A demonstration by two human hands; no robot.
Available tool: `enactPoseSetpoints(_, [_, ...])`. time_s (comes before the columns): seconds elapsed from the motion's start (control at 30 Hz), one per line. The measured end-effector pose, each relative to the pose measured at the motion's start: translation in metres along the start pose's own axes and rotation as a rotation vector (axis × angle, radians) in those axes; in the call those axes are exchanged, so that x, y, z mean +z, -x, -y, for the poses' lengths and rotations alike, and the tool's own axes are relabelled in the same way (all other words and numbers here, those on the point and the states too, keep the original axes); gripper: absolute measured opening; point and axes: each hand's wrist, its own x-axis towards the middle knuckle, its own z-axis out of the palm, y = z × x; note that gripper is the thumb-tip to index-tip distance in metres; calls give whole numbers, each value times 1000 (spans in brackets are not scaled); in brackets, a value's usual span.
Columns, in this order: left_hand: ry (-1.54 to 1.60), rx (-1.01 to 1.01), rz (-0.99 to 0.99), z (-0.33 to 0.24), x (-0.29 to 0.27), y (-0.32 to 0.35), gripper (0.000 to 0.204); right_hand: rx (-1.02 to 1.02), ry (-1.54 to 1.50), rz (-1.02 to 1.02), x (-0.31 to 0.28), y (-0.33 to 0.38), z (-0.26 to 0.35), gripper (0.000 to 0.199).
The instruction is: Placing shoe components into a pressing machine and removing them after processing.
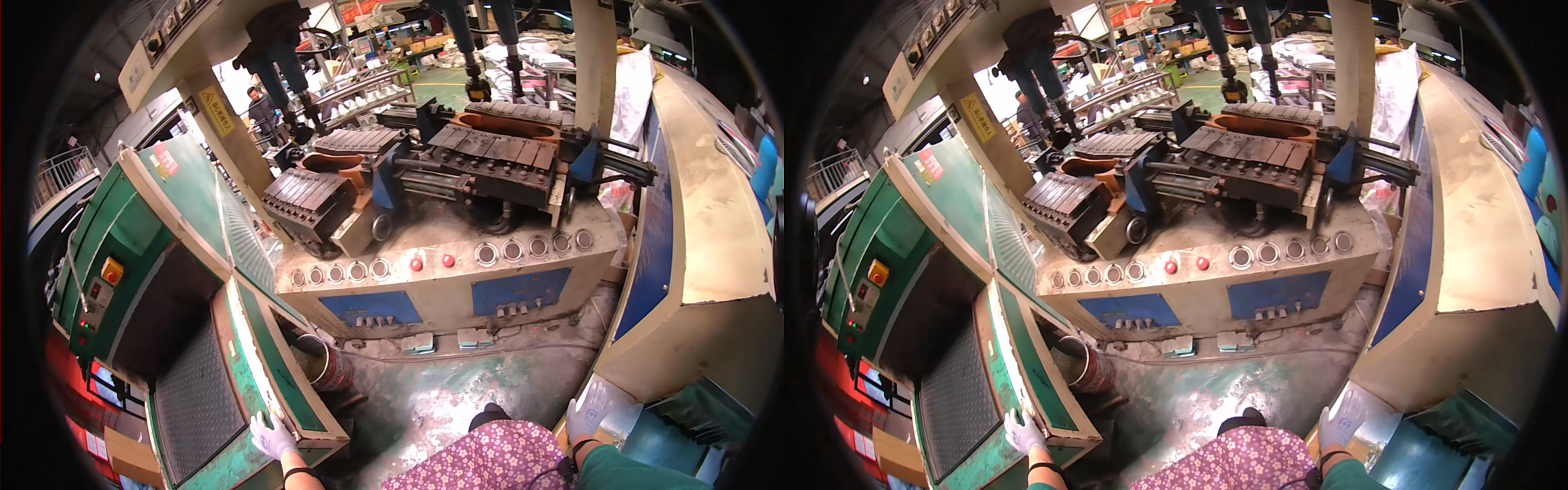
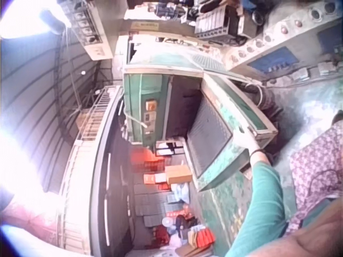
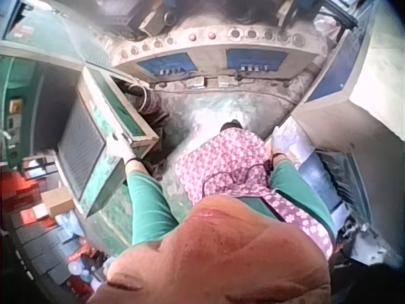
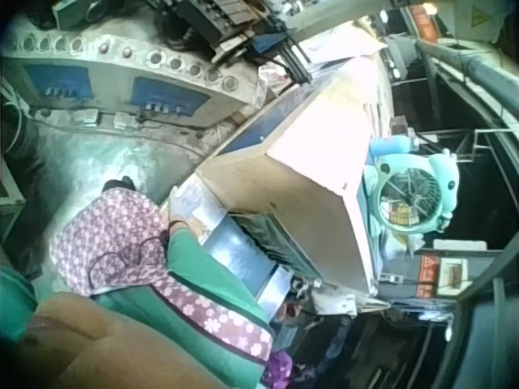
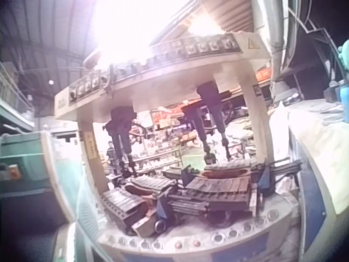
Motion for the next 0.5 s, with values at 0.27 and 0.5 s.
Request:
enactPoseSetpoints(0.27, [19, -12, -3, -4, -3, 0, 47, -6, -36, -23, 6, -3, -2, 87])
enactPoseSetpoints(0.5, [-3, -9, 9, -2, 1, -2, 48, -20, -33, -49, 11, -3, -5, 88])
